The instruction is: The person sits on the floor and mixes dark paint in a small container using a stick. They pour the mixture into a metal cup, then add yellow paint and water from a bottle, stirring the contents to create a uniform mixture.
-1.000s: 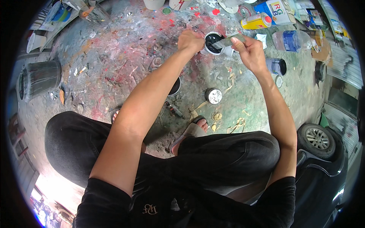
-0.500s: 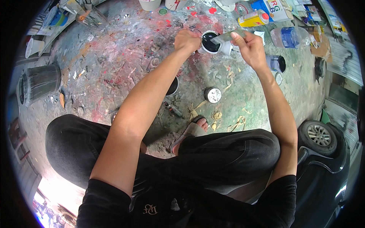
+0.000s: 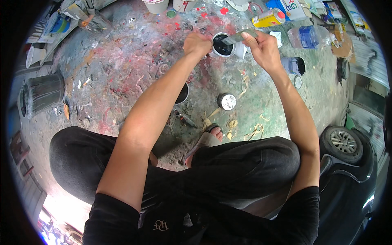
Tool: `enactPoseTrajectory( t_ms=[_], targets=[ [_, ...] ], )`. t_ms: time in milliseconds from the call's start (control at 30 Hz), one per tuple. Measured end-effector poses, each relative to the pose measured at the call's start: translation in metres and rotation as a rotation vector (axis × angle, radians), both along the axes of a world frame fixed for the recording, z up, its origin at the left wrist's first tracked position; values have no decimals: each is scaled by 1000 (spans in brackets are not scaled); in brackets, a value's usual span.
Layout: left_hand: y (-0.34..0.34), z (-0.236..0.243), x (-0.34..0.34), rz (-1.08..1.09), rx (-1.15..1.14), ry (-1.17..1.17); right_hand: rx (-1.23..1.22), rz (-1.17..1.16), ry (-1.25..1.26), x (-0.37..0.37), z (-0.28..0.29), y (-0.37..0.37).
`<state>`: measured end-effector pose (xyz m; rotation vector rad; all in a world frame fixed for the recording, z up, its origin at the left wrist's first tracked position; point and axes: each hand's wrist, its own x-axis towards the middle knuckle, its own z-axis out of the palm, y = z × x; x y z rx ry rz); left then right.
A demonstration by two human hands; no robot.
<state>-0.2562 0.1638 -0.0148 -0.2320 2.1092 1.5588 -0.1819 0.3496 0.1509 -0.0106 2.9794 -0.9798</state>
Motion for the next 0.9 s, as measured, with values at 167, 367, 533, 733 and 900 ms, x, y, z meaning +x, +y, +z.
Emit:
enactPoseTrajectory(
  t_ms=[167, 367, 533, 733, 900],
  targets=[
    [-1, 28, 8, -13, 76, -35, 15, -54, 75, 9, -25, 11],
    [-1, 37, 9, -13, 73, -44, -159, -150, -53, 8, -20, 8],
    [-2, 33, 8, -7, 94, -27, -65, -134, -13, 9, -24, 11],
    [1, 34, 8, 10, 92, -44, -41, -126, -85, 11, -29, 12],
    [0, 24, 6, 12, 65, -28, -161, -132, 46, 8, -29, 12]
  ],
)
